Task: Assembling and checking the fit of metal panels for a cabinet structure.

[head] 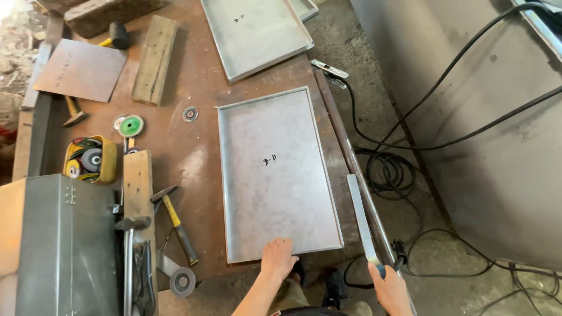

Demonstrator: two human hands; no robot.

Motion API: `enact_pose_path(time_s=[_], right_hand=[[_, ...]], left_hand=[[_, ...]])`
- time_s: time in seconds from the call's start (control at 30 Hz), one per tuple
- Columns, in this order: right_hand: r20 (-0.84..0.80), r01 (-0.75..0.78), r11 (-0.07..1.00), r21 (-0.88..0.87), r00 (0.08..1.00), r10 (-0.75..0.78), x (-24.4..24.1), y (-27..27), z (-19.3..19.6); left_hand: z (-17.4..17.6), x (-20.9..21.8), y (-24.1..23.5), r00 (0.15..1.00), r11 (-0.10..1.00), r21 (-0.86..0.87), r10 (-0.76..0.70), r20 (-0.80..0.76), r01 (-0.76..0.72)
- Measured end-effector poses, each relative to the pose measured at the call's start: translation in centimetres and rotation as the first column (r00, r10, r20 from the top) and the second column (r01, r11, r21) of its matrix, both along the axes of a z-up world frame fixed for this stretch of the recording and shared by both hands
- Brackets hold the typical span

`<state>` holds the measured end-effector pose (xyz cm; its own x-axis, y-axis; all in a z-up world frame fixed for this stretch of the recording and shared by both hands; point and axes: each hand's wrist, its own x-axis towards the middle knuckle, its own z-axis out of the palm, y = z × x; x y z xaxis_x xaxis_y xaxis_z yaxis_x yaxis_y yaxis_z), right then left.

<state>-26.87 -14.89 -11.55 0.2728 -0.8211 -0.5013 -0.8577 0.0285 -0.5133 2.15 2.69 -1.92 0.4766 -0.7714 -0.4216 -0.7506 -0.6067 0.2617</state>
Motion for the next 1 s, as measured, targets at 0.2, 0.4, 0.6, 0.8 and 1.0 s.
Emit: enact_pose_path(time_s=[0.2,0.4,0.6,0.8,1.0], right_hand=[[0.029,0.022,0.985,0.173,0.999,-0.028,2.2,-1.7,4.8],[0.167,0.047,0.96,0.275,0.981,-0.095,2.8,-0.4,5.2],[0.212,0.059,0.96,0.272,0.97,-0.119,2.1,-0.8,4.3],[0.223,0.053,0.959,0.279,0.968,-0.118,1.9,-0.5,4.7],[0.225,0.051,0.953,0.3,0.967,-0.123,1.7,-0.4,4.2]], left_hand=[[10.3,1.8,-0.7,0.959,0.942,-0.299,-0.065,0.278,0.15],[23.8,3.9,-3.0,0.742,0.661,-0.646,0.198,0.64,0.382],[25.3,4.7,-3.3,0.69,0.571,-0.706,0.305,0.656,0.419],[25.2,5.1,-3.0,0.658,0.586,-0.712,0.365,0.659,0.388],[24.6,4.9,-3.1,0.644,0.584,-0.72,0.395,0.655,0.374]])
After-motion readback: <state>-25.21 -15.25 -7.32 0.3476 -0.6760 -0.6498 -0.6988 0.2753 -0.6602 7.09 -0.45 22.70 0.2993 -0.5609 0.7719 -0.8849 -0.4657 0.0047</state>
